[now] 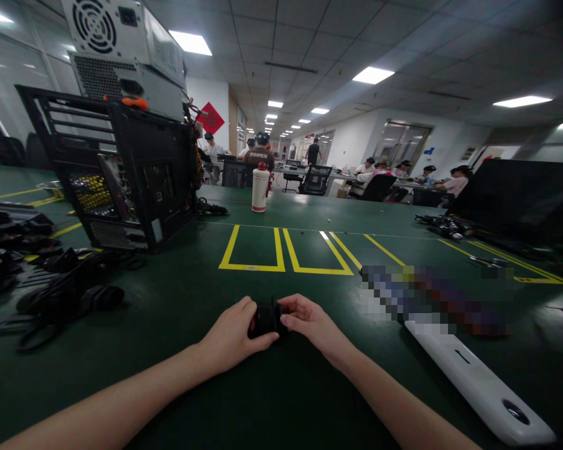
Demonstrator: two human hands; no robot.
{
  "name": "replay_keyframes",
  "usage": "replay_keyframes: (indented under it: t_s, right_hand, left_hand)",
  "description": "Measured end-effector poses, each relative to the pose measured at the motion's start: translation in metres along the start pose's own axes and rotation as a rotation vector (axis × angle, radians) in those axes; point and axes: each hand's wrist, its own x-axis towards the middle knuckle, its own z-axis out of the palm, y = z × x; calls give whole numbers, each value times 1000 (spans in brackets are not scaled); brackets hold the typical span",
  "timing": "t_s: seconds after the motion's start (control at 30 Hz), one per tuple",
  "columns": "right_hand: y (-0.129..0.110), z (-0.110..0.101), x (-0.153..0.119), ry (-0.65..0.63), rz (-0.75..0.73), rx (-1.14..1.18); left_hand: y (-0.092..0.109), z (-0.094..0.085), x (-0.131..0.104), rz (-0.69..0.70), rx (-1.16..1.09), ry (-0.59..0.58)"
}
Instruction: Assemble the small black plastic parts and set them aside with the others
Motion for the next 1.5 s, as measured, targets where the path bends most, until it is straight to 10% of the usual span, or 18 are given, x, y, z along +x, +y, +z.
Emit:
replay_keyframes:
  t_s: [1.5]
  right_hand:
    - [-10,1,-4,-37,10,62]
  left_hand:
    - [3,-4,-1,-6,-13,-15]
